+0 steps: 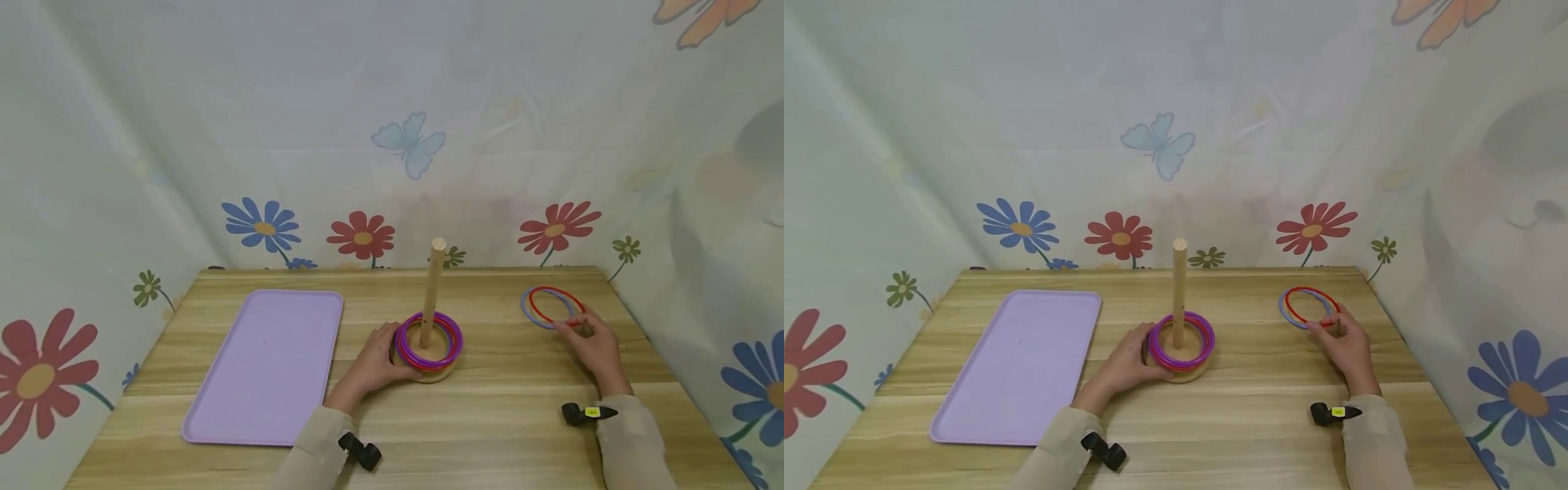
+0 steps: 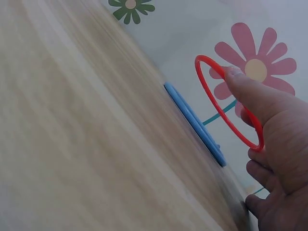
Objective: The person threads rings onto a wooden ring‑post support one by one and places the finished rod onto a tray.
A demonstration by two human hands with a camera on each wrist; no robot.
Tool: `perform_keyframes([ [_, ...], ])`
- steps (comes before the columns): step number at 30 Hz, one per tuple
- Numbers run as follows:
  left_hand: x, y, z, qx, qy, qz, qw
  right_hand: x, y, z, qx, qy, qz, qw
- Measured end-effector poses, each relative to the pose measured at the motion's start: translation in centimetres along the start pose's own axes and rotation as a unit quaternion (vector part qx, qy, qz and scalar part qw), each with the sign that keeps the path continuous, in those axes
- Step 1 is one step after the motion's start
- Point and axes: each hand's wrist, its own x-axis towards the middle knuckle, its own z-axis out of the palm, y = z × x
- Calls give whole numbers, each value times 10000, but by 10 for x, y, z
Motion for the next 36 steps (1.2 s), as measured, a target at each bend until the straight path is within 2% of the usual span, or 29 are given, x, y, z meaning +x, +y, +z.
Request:
perform_keyframes([
  [9, 1, -2, 1, 13, -16, 32, 10000, -1, -13, 4, 30, 164, -37, 9999],
  [17, 1, -3, 1, 4, -56, -127, 9999, 0, -24, 4, -32, 301, -129, 9995],
  [21, 1, -2, 1, -13, -50, -89, 9999, 1, -31, 3, 10, 303, -119, 9995],
  [28, 0, 0, 0, 3, -72, -204, 9998, 0, -49, 4, 76, 329, -400, 9986],
  [36, -1, 1, 0, -66, -35, -177, 9998, -3, -69, 1, 267, 268, -608, 9974],
])
